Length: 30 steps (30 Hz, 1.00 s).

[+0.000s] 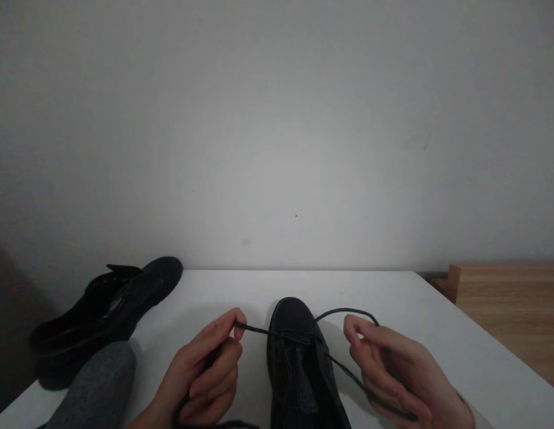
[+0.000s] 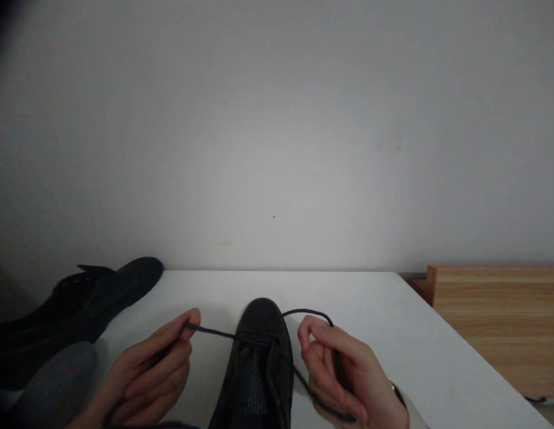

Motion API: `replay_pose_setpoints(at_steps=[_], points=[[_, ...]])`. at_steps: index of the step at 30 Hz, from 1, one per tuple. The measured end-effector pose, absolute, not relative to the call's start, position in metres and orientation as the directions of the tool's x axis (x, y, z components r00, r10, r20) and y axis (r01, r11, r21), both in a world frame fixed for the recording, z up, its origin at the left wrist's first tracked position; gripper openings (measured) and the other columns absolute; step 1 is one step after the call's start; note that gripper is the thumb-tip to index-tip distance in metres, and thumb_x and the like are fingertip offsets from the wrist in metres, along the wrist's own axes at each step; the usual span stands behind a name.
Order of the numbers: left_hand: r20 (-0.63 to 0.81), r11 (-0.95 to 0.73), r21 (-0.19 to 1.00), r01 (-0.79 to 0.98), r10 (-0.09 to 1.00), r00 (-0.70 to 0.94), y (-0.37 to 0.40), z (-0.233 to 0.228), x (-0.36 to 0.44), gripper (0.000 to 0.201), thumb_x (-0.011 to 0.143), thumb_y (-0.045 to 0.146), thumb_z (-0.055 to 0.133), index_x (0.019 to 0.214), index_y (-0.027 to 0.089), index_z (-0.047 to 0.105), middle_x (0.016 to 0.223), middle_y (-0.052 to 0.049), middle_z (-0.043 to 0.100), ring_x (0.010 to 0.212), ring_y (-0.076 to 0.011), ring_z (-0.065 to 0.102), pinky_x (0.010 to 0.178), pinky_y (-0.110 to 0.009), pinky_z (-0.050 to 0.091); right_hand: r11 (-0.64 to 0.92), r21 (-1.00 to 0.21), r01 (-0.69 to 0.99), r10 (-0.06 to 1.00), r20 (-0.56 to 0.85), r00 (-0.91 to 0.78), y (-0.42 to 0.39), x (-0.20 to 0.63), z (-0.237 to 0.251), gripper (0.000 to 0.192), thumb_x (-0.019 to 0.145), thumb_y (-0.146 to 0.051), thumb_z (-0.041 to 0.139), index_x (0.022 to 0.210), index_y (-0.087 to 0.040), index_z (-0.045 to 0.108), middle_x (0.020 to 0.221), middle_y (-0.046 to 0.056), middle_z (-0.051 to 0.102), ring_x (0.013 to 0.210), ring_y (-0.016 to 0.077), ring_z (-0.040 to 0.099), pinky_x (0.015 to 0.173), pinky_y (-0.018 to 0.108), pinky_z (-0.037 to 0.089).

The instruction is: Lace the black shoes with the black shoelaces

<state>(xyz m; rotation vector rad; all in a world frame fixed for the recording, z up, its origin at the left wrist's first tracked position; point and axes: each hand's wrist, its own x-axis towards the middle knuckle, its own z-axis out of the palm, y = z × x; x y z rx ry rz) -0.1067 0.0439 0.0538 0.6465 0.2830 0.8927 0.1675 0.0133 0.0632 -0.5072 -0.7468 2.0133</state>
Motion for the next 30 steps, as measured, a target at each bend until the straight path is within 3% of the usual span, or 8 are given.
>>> replay_pose_setpoints(at_steps=[5, 9, 12, 15, 19, 22, 26, 30], points=[[0.057, 0.484, 0.640, -0.597, 0.745, 0.665, 0.047, 0.049, -0.107, 0.016, 0.089, 0.033, 0.070, 0.090, 0.019, 0.077, 0.037, 0.012, 0.029, 0.027, -0.0007, 0.008, 0.028, -0.008, 0.025, -0.408, -0.621, -0.670, 0.838, 0.036, -0.544, 0.005, 0.167, 0.066, 0.049, 0.093, -0.056, 0.055, 0.077, -0.014, 0.072, 0.049, 0.000, 0.062, 0.023, 0.0010, 0.031, 0.024, 0.010, 0.021], [0.000, 0.361, 0.756, -0.546, 0.834, 0.552, 0.050, 0.044, -0.098, 0.057, 0.087, 0.060, 0.062, 0.055, 0.013, 0.072, 0.042, 0.003, 0.044, 0.034, -0.0051, 0.030, 0.035, -0.016, 0.030, -0.248, -0.789, -0.562, 0.910, 0.009, -0.414, 0.011, 0.160, 0.059, 0.072, 0.088, -0.075, 0.043, 0.069, -0.012, 0.072, 0.050, 0.008, 0.066, 0.032, 0.0090, 0.053, 0.029, 0.013, 0.030], [-0.038, 0.244, 0.886, -0.393, 0.884, 0.465, 0.049, 0.044, -0.092, 0.072, 0.082, 0.073, 0.054, 0.049, 0.011, 0.072, 0.052, -0.005, 0.056, 0.049, -0.0133, 0.050, 0.050, -0.024, 0.039, -0.092, -0.935, -0.342, 0.967, -0.001, -0.255, 0.017, 0.157, 0.047, 0.077, 0.081, -0.082, 0.045, 0.061, -0.012, 0.071, 0.053, 0.007, 0.065, 0.036, 0.0086, 0.052, 0.036, 0.017, 0.037], [-0.054, 0.175, 0.938, -0.297, 0.926, 0.375, 0.048, 0.046, -0.088, 0.078, 0.079, 0.082, 0.044, 0.058, 0.014, 0.075, 0.061, -0.007, 0.062, 0.062, -0.0186, 0.053, 0.062, -0.028, 0.042, -0.026, -0.978, -0.208, 0.991, 0.002, -0.134, 0.019, 0.157, 0.040, 0.075, 0.083, -0.081, 0.043, 0.065, -0.014, 0.071, 0.054, 0.002, 0.058, 0.041, 0.0090, 0.047, 0.041, 0.020, 0.037], [-0.111, 0.164, 0.959, -0.233, 0.968, 0.226, 0.051, 0.045, -0.085, 0.072, 0.084, 0.076, 0.044, 0.061, 0.015, 0.075, 0.060, -0.005, 0.062, 0.067, -0.0196, 0.054, 0.068, -0.029, 0.042, 0.030, -0.991, -0.128, 0.996, 0.040, -0.074, 0.013, 0.156, 0.043, 0.046, 0.084, -0.062, 0.065, 0.079, -0.016, 0.072, 0.058, -0.002, 0.053, 0.049, 0.0099, 0.047, 0.047, 0.021, 0.039], [-0.146, 0.183, 0.960, -0.209, 0.973, 0.179, 0.053, 0.043, -0.082, 0.054, 0.083, 0.064, 0.057, 0.084, 0.014, 0.077, 0.045, 0.003, 0.051, 0.050, -0.0134, 0.044, 0.054, -0.024, 0.036, 0.013, -0.986, -0.163, 0.994, 0.030, -0.101, 0.012, 0.154, 0.046, 0.036, 0.081, -0.053, 0.075, 0.086, -0.018, 0.071, 0.063, -0.003, 0.055, 0.055, 0.0100, 0.049, 0.050, 0.020, 0.041], [-0.198, 0.233, 0.967, -0.105, 0.942, 0.272, 0.052, 0.041, -0.080, 0.050, 0.080, 0.053, 0.067, 0.113, 0.015, 0.068, 0.037, 0.008, 0.048, 0.035, -0.0078, 0.028, 0.039, -0.019, 0.018, 0.013, -0.988, -0.155, 0.995, 0.027, -0.091, 0.014, 0.153, 0.043, 0.038, 0.082, -0.051, 0.074, 0.101, -0.019, 0.067, 0.063, -0.003, 0.059, 0.050, 0.0092, 0.052, 0.047, 0.019, 0.044], [-0.140, 0.233, 0.952, -0.200, 0.909, 0.392, 0.047, 0.045, -0.077, 0.043, 0.086, 0.053, 0.061, 0.101, 0.014, 0.072, 0.045, 0.003, 0.058, 0.031, -0.0043, 0.028, 0.034, -0.018, 0.012, -0.092, -0.991, -0.094, 0.990, -0.081, -0.112, 0.015, 0.154, 0.037, 0.053, 0.081, -0.060, 0.070, 0.112, -0.018, 0.059, 0.052, -0.007, 0.056, 0.035, 0.0063, 0.043, 0.034, 0.016, 0.035]])
